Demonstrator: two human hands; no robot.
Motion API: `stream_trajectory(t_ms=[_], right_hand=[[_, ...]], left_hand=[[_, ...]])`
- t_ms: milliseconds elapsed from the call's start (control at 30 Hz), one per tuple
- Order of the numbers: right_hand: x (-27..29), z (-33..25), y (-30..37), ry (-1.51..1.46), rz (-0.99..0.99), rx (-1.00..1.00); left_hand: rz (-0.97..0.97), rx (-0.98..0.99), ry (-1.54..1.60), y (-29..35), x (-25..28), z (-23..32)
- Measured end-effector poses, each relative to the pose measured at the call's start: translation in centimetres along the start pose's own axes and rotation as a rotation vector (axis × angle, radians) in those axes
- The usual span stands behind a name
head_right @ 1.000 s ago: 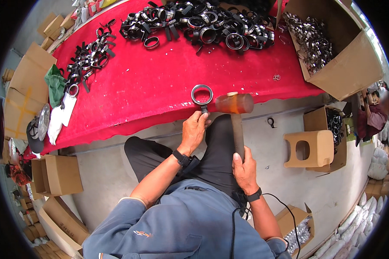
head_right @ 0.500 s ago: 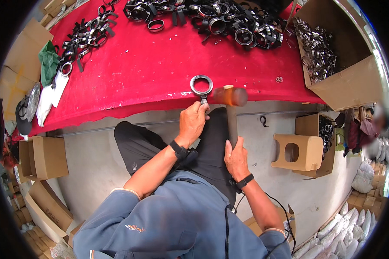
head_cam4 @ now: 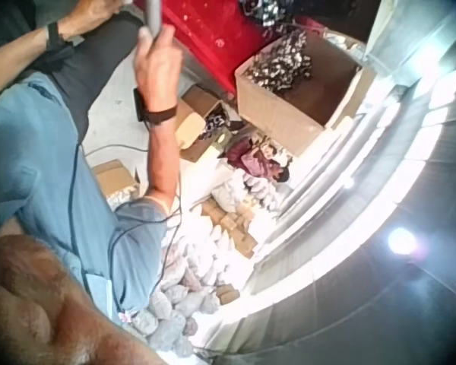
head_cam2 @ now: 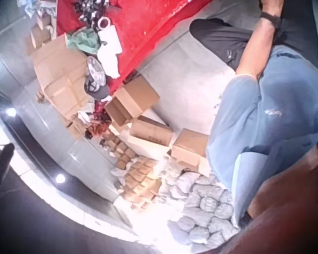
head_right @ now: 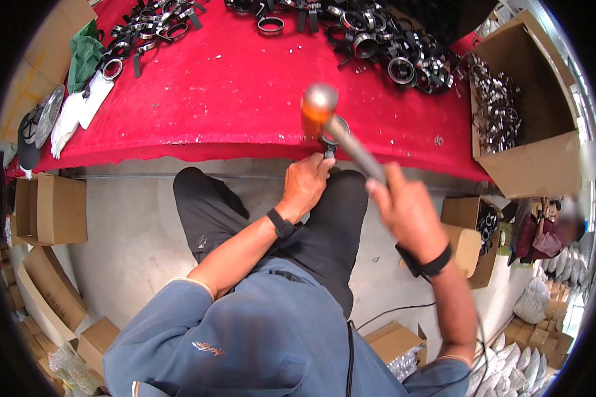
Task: Manually assemble metal clamps and rings using a rubber mallet at a workbench.
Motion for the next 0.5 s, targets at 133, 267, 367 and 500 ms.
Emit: stream_trajectory(t_ms=[133,267,367,500], right_hand=[[10.7,-6.2,-0.8,-0.215,0.452,0.003],[8.1,3.9,0.2,-0.647,0.347,0.039],[-2.5,7.2,-2.6,0.061,-0.02,-0.118],[1.7,3.6,-3.9,-0.489,0.081,-0.384]], left_hand=[[0.016,0.029,0.05,0.8,1.2,-0.8],[-0.029,-0.028,0.024,0.1,0.8,0.6],[-0.085,-0.054,-0.007,1.2,1.2,0.6],[-0.081,-0.054,0.041,0.8,2.4,-0.9]])
Point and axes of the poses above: each hand's wrist, its own y-axis away from the middle knuckle, its own x-axis out of the back of the hand, z = x × y, the point moved 5 cm from there along -y, towards the middle knuckle
